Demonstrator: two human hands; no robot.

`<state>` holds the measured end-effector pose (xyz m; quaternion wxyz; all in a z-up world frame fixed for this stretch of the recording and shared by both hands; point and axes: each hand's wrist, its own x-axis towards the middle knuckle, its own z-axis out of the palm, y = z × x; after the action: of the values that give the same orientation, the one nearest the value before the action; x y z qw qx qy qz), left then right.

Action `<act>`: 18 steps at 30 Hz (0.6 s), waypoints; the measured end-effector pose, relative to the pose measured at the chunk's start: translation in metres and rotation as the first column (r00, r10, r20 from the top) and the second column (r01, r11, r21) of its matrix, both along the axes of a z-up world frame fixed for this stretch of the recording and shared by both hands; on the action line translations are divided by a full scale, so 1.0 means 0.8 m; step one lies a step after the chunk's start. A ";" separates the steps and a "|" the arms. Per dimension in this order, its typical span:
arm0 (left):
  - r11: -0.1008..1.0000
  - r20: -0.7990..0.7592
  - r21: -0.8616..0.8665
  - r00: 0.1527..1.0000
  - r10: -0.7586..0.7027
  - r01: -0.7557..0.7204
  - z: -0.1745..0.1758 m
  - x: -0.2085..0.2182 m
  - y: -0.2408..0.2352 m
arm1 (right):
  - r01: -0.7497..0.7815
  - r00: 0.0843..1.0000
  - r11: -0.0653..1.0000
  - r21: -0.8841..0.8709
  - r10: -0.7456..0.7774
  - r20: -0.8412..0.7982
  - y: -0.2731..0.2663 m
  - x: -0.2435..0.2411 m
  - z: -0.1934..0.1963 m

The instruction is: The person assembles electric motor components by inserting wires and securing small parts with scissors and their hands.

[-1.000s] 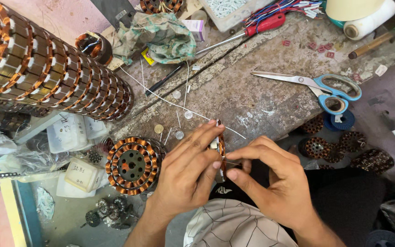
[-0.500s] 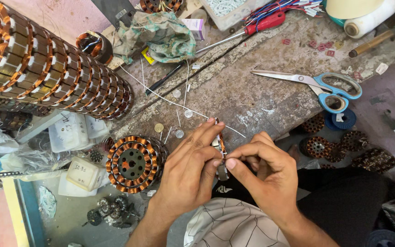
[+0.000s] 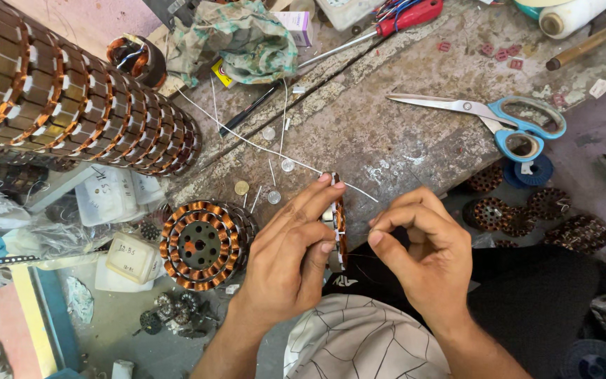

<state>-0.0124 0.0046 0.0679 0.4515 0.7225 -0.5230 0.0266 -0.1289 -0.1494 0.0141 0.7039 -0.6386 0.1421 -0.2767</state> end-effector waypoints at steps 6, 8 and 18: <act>1.000 -0.014 0.000 1.000 -0.008 0.008 -0.001 0.000 0.001 | -0.020 1.000 1.000 0.022 0.020 -0.002 0.002 -0.002 -0.002; 1.000 -0.011 0.001 1.000 -0.013 0.013 0.000 0.000 0.000 | -0.020 1.000 1.000 0.009 0.020 -0.005 0.001 -0.001 -0.002; 1.000 -0.013 0.004 1.000 -0.018 0.018 0.000 0.000 -0.001 | -0.013 1.000 1.000 -0.002 0.013 -0.001 0.001 -0.002 0.000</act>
<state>-0.0123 0.0041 0.0680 0.4535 0.7188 -0.5267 0.0169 -0.1304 -0.1485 0.0144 0.7050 -0.6403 0.1378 -0.2720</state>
